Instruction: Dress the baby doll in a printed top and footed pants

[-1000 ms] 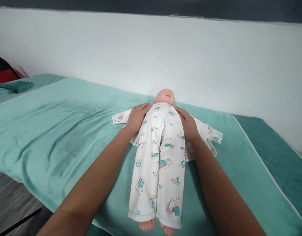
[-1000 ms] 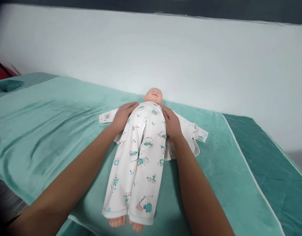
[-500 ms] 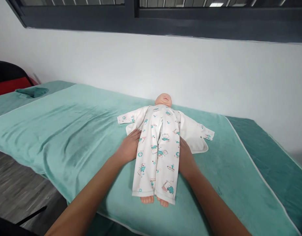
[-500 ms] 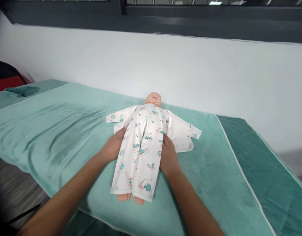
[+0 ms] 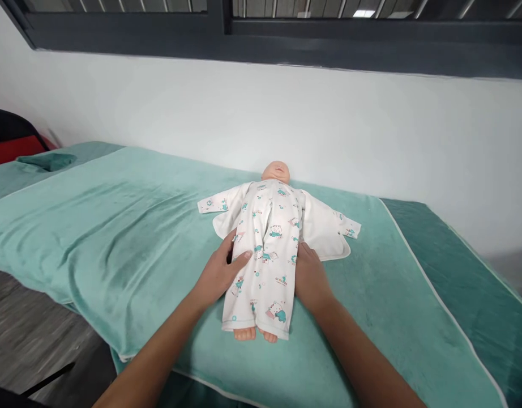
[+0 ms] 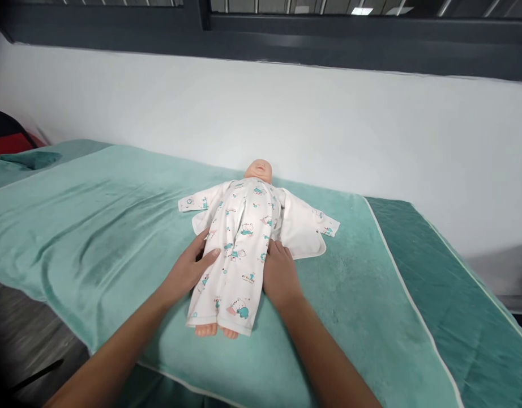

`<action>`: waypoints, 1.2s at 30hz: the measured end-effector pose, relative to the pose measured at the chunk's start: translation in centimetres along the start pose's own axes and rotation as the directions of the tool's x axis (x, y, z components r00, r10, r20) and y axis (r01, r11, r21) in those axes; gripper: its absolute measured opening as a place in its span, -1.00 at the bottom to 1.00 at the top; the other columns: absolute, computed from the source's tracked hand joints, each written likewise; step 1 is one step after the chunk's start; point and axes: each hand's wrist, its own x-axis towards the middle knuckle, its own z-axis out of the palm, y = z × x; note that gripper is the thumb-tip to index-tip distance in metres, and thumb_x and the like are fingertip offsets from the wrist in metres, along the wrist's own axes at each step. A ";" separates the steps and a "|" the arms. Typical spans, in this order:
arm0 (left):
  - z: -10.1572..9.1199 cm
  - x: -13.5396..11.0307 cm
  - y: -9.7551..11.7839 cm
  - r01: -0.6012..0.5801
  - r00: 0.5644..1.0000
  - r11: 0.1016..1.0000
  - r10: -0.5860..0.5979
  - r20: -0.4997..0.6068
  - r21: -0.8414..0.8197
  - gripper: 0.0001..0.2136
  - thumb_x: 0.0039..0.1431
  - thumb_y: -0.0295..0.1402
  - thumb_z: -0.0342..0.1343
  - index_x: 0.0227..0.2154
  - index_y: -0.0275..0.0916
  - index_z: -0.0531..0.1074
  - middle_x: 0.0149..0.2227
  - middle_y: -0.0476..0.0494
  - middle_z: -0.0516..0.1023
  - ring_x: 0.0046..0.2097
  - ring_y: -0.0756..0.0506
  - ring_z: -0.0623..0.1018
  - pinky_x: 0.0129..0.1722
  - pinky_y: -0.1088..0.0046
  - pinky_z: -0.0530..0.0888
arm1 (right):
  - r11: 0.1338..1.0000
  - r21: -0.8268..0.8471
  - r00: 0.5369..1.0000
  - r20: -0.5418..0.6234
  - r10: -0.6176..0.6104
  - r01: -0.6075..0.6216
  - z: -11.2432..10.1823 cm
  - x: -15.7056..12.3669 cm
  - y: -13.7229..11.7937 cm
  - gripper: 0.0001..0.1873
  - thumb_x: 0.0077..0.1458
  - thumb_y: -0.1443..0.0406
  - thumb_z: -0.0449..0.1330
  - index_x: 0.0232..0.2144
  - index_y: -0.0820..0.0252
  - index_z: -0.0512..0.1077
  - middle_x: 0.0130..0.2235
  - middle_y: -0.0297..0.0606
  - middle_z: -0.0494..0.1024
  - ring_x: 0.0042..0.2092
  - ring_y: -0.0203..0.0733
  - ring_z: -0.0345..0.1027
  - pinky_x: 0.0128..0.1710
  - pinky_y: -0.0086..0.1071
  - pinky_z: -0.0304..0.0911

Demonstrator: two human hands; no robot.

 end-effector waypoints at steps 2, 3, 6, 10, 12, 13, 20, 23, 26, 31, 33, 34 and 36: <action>0.8 0.2 0.7 0.018 1.000 0.998 -0.019 -0.015 -0.068 -0.34 0.23 -0.04 0.14 0.36 -0.03 0.17 0.35 -0.11 0.35 0.30 -0.26 0.41 0.24 0.18 0.41 | 0.999 0.034 1.000 -0.022 0.013 -0.013 0.2 0.2 0.1 -0.74 0.29 0.35 0.10 -0.05 0.22 0.51 -0.06 0.01 0.54 -0.04 0.11 0.38 -0.06 -0.10 0.31; 1.1 0.4 1.0 0.016 0.999 0.996 -0.019 -0.029 -0.089 -0.36 0.24 -0.05 0.13 0.35 -0.03 0.19 0.35 -0.11 0.35 0.30 -0.26 0.41 0.24 0.16 0.40 | 0.998 0.060 0.999 -0.035 0.015 -0.013 0.3 0.2 0.3 -0.74 0.28 0.36 0.10 -0.04 0.22 0.52 -0.05 0.01 0.55 -0.03 0.11 0.38 -0.05 -0.09 0.32; 1.6 1.1 1.8 -0.017 0.996 0.995 0.009 -0.090 -0.095 -0.41 0.26 -0.08 0.11 0.32 -0.05 0.26 0.33 -0.11 0.38 0.31 -0.28 0.40 0.29 0.11 0.36 | 0.979 0.199 0.997 -0.075 -0.037 0.051 0.7 0.0 0.9 -0.72 0.25 0.38 0.11 -0.05 0.22 0.53 -0.01 0.01 0.56 0.02 0.11 0.41 0.00 -0.08 0.35; 1.9 1.5 1.9 -0.040 0.992 0.994 0.028 -0.125 -0.102 -0.42 0.25 -0.08 0.12 0.32 -0.02 0.27 0.33 -0.07 0.39 0.32 -0.26 0.39 0.30 0.12 0.35 | 0.903 0.387 0.981 -0.125 -0.148 0.186 0.8 -0.7 1.3 -0.72 0.16 0.38 0.16 -0.10 0.16 0.56 0.01 -0.05 0.57 0.05 0.06 0.45 0.03 -0.14 0.41; 1.8 1.6 1.4 -0.034 0.993 0.991 0.018 -0.118 -0.129 -0.42 0.25 -0.05 0.12 0.31 -0.03 0.29 0.32 -0.08 0.40 0.32 -0.26 0.39 0.29 0.13 0.36 | 0.888 0.409 0.976 -0.141 -0.167 0.211 0.8 -0.8 1.2 -0.71 0.13 0.37 0.17 -0.10 0.13 0.57 0.00 -0.08 0.59 0.04 0.05 0.47 0.01 -0.13 0.43; 1.7 1.7 1.1 -0.017 0.992 0.988 -0.002 -0.122 -0.151 -0.43 0.25 -0.02 0.12 0.28 -0.04 0.33 0.31 -0.09 0.42 0.32 -0.27 0.39 0.28 0.14 0.37 | 0.885 0.412 0.974 -0.150 -0.169 0.217 0.8 -0.8 1.2 -0.71 0.14 0.36 0.17 -0.10 0.12 0.57 -0.01 -0.09 0.60 0.03 0.04 0.48 0.00 -0.13 0.44; 0.4 2.7 0.2 0.027 0.998 0.970 -0.015 0.053 -0.240 -0.51 0.25 -0.08 0.11 0.19 -0.10 0.44 0.13 -0.13 0.59 0.15 -0.28 0.54 0.15 0.10 0.47 | 0.900 0.408 0.984 -0.146 -0.102 0.154 1.2 -0.2 1.1 -0.69 0.23 0.28 0.14 0.00 0.11 0.52 0.02 -0.09 0.62 0.08 0.07 0.48 0.06 -0.04 0.44; -0.1 2.9 0.2 -0.125 0.989 0.991 0.120 0.087 0.052 -0.55 0.21 -0.17 0.13 0.17 -0.03 0.45 0.11 -0.09 0.58 0.14 -0.30 0.52 0.15 0.10 0.45 | 0.915 0.383 0.989 -0.116 -0.088 0.127 1.5 -0.2 1.4 -0.67 0.21 0.28 0.15 0.01 0.10 0.51 0.07 -0.08 0.60 0.12 0.11 0.45 0.10 0.01 0.42; -0.4 3.1 -0.7 -0.303 0.952 0.884 0.260 0.164 0.356 -0.59 0.18 -0.23 0.15 0.11 -0.07 0.47 0.13 -0.20 0.54 0.13 -0.33 0.48 0.17 0.05 0.41 | 0.903 0.413 0.990 -0.117 -0.073 0.116 1.4 -0.3 1.5 -0.68 0.19 0.26 0.16 -0.03 0.09 0.54 0.04 -0.08 0.61 0.11 0.12 0.46 0.10 0.04 0.41; -0.2 3.5 -2.0 -0.458 0.889 0.624 0.313 0.334 0.633 -0.65 0.16 -0.24 0.18 0.02 -0.11 0.50 0.13 -0.30 0.50 0.14 -0.39 0.42 0.07 0.02 0.42 | 0.790 0.612 0.986 -0.152 0.066 0.042 0.5 -0.5 1.2 -0.65 0.18 0.19 0.17 0.01 0.02 0.54 0.09 -0.13 0.59 0.09 0.18 0.48 0.08 0.07 0.43; 0.0 3.9 -1.9 -0.448 0.893 0.546 0.315 0.322 0.708 -0.74 0.21 -0.27 0.12 -0.06 -0.14 0.52 0.03 -0.33 0.54 0.08 -0.39 0.43 -0.01 0.03 0.44 | 0.758 0.651 0.982 -0.166 0.087 0.042 0.4 -0.5 1.1 -0.64 0.19 0.15 0.17 0.01 0.00 0.53 0.11 -0.15 0.58 0.11 0.18 0.47 0.11 0.08 0.41; 0.0 4.1 -1.8 -0.437 0.897 0.520 0.317 0.309 0.734 -0.78 0.24 -0.29 0.09 -0.10 -0.15 0.52 -0.04 -0.33 0.55 0.05 -0.37 0.44 -0.05 0.04 0.43 | 0.749 0.661 0.981 -0.172 0.091 0.046 0.4 -0.4 1.1 -0.63 0.20 0.13 0.16 0.02 -0.01 0.53 0.10 -0.15 0.59 0.11 0.16 0.47 0.12 0.08 0.40; 0.0 4.5 -1.7 -0.418 0.901 0.478 0.324 0.287 0.773 -0.84 0.24 -0.34 0.07 -0.20 -0.16 0.53 -0.15 -0.32 0.56 -0.02 -0.35 0.45 -0.11 0.07 0.43 | 0.741 0.670 0.979 -0.175 0.101 0.043 0.3 -0.4 1.0 -0.61 0.20 0.10 0.15 0.04 0.01 0.51 0.07 -0.13 0.60 0.10 0.14 0.47 0.14 0.08 0.38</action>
